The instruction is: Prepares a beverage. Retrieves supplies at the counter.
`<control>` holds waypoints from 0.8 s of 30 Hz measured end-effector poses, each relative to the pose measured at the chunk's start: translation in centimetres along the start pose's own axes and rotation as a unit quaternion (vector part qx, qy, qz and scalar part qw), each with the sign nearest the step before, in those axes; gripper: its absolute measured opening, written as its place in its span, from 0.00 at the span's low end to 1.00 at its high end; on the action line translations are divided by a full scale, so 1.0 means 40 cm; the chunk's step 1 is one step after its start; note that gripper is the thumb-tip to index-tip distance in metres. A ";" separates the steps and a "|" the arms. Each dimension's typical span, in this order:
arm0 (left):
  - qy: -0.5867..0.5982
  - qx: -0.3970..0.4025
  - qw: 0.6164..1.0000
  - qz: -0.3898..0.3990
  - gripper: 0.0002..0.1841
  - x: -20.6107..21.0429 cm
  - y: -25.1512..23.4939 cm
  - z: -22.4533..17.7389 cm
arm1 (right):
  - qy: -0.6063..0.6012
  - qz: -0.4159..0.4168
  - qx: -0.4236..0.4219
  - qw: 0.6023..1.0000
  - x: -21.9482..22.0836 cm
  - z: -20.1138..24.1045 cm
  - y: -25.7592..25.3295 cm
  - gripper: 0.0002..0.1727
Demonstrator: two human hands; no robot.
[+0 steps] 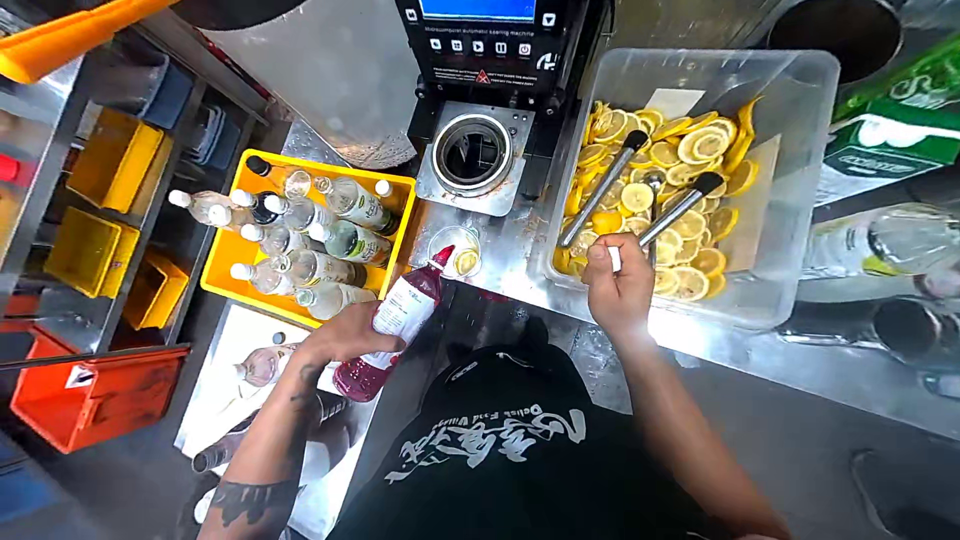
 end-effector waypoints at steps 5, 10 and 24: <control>-0.036 -0.008 0.999 0.004 0.38 -0.016 -0.002 -0.021 | -0.026 -0.004 -0.008 1.000 -0.009 0.005 -0.003 0.21; -0.045 -0.003 0.999 -0.003 0.38 -0.017 -0.001 -0.025 | -0.041 0.000 0.002 0.999 -0.024 0.011 0.000 0.18; -0.010 0.014 0.999 -0.027 0.38 0.004 0.017 -0.017 | -0.118 0.024 -0.005 0.993 -0.023 0.017 -0.006 0.25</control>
Point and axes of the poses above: each hand's wrist, its own y-axis away from the middle knuckle, its own x-axis out of the palm, z = x × y, the point moved 2 cm from there along -y, towards the middle knuckle, and after that the axes turned 6 degrees about -z, right-handed, at the moved point
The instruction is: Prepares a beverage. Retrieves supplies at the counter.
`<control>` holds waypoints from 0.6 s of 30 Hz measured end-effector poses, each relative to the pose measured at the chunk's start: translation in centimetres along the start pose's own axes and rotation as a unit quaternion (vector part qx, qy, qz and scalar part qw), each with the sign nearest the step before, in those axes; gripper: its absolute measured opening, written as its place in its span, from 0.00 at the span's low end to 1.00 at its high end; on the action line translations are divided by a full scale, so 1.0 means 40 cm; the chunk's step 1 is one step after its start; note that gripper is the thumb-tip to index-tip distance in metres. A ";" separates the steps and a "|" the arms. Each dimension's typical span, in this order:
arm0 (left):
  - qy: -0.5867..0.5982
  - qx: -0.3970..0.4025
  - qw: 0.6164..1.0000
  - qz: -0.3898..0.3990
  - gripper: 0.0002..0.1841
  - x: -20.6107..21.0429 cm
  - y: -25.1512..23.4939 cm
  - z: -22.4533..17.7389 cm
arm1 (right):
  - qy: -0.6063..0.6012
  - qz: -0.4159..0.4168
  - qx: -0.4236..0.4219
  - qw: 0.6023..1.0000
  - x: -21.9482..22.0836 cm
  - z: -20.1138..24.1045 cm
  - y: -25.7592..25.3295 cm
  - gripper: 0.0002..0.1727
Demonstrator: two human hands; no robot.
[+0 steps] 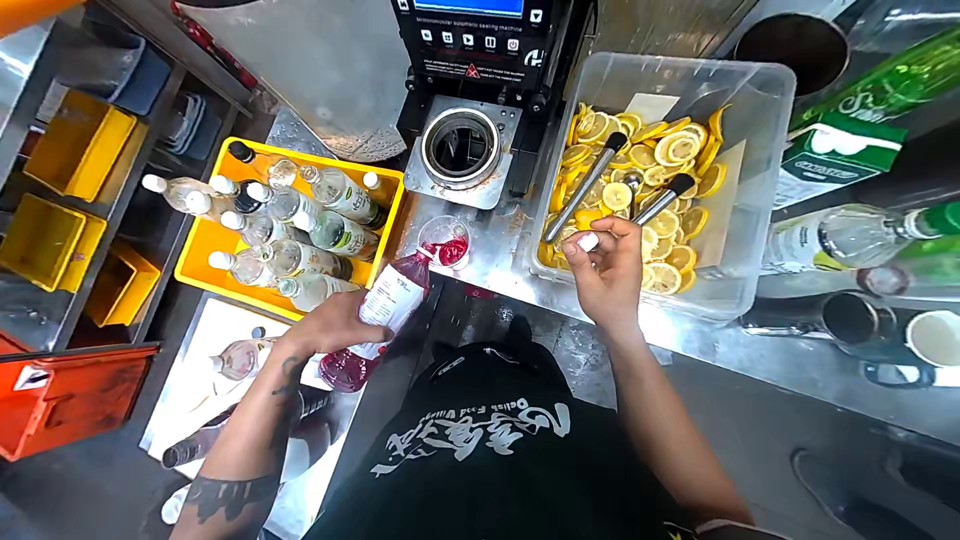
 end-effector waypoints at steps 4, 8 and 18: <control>0.002 0.001 1.000 -0.012 0.38 0.010 0.003 0.002 | -0.061 0.000 0.027 0.998 -0.009 0.002 -0.001 0.20; -0.018 0.031 0.997 -0.067 0.40 0.032 0.009 -0.002 | -0.089 -0.013 0.044 0.995 -0.017 0.021 -0.009 0.15; 0.077 0.125 0.958 -0.245 0.47 0.125 0.034 -0.007 | -0.002 0.282 0.002 0.960 0.252 0.265 -0.105 0.21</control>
Point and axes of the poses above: each hand's wrist, its own y-axis away from the middle knuckle, its own x-axis out of the palm, z = x × y, the point moved 2 cm from there along -y, towards the middle knuckle, and after that the axes turned 6 degrees about -z, right-handed, at the moved point
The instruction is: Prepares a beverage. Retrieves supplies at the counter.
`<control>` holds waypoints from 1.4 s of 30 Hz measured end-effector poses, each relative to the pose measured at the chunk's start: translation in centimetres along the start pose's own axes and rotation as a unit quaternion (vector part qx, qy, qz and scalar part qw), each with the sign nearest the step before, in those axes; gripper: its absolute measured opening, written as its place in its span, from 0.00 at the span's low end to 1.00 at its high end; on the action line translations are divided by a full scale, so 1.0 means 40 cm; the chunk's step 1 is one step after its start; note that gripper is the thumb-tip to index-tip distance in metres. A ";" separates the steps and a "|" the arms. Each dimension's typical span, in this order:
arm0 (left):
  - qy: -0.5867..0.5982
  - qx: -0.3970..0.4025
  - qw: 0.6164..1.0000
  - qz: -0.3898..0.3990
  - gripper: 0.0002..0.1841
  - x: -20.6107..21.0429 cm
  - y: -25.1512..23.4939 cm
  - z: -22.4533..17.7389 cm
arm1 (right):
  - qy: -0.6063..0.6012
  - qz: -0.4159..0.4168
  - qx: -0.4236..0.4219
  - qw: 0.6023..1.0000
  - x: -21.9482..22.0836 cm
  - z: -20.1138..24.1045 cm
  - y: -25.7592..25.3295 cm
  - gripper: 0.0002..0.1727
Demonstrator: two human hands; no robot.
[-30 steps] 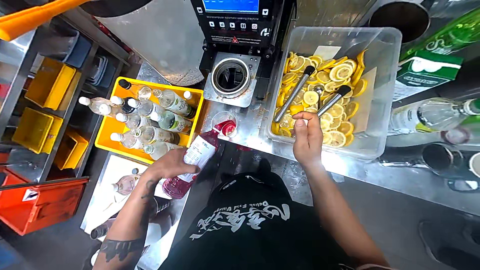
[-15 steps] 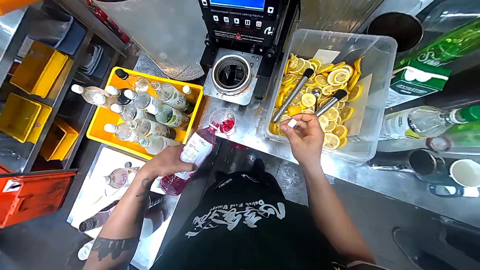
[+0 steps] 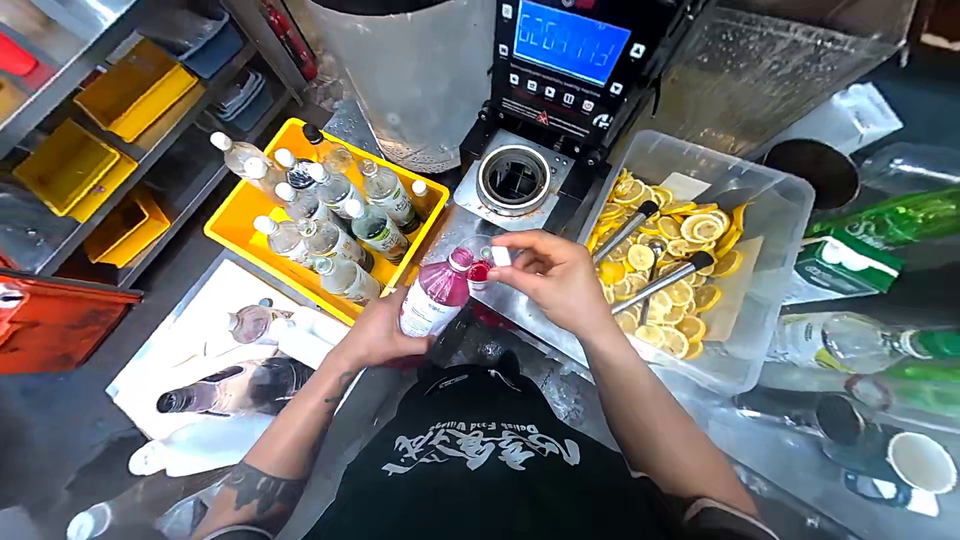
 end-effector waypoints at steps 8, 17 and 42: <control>-0.012 0.033 0.995 -0.092 0.47 -0.031 0.110 -0.015 | 0.193 0.288 -0.224 0.911 0.093 0.176 -0.132 0.17; -0.005 -0.011 0.972 -0.236 0.49 -0.085 0.225 0.053 | 0.374 0.259 -0.415 0.788 0.323 0.323 -0.158 0.40; -0.023 -0.073 0.800 -0.594 0.19 -0.443 0.656 0.273 | 0.411 0.277 -0.255 0.830 1.150 0.408 -0.594 0.27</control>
Point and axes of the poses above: each hand's wrist, its own y-axis away from the middle knuckle, its own x-axis out of the palm, z = x × y, the point moved 2 cm from there along -y, towards the middle knuckle, and after that the axes turned 6 degrees about -z, right-handed, at the moved point
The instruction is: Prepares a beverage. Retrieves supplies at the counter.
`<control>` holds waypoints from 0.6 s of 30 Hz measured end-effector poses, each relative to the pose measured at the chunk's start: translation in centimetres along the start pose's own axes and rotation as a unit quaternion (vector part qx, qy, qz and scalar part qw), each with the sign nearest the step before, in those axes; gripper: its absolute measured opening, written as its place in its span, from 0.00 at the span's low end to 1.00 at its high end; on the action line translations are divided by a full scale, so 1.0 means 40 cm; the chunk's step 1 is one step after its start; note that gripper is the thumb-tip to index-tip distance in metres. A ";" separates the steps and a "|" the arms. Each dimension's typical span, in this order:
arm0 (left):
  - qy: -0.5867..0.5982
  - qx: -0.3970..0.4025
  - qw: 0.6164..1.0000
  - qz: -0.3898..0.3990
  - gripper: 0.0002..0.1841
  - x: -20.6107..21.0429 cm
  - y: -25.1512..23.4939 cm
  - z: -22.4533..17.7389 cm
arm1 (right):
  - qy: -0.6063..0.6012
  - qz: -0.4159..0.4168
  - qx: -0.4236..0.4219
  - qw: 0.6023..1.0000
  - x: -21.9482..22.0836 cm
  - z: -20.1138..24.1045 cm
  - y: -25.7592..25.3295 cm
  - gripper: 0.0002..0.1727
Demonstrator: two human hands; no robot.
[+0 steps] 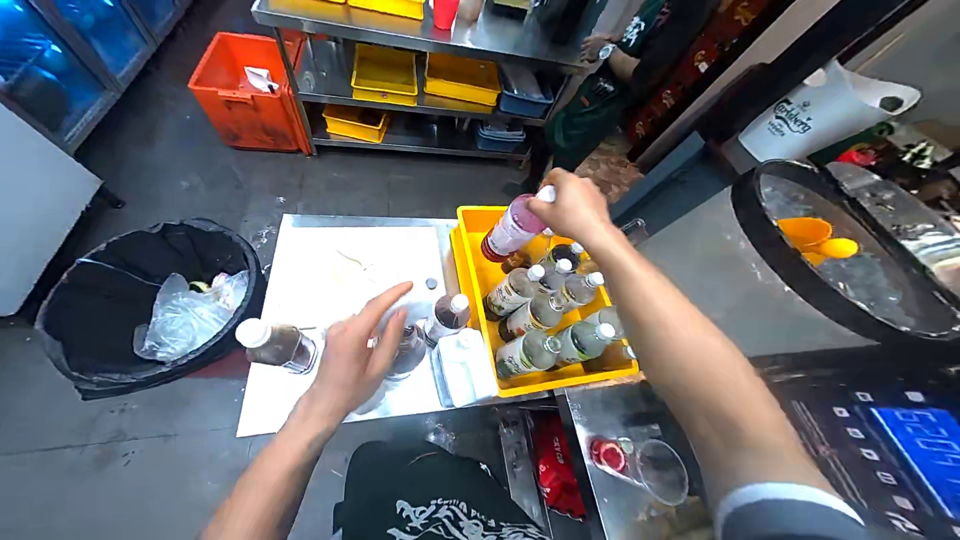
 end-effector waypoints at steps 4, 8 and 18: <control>0.103 -0.033 0.993 0.049 0.15 -0.033 0.137 0.020 | 0.018 0.031 0.058 0.998 0.204 -0.051 -0.058 0.28; 0.188 -0.062 0.976 0.086 0.13 0.024 0.204 -0.002 | -0.004 0.064 0.100 0.993 0.343 -0.081 -0.047 0.29; 0.179 -0.024 0.834 0.522 0.40 0.441 0.246 -0.178 | -0.023 0.101 0.051 0.993 0.036 -0.099 0.166 0.34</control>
Point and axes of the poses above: each hand's wrist, its own y-axis away from the middle knuckle, its own x-axis out of the palm, z = x × y, the point moved 2 cm from there along -y, towards the middle knuckle, and after that the axes turned 6 degrees about -z, right-handed, at the moved point
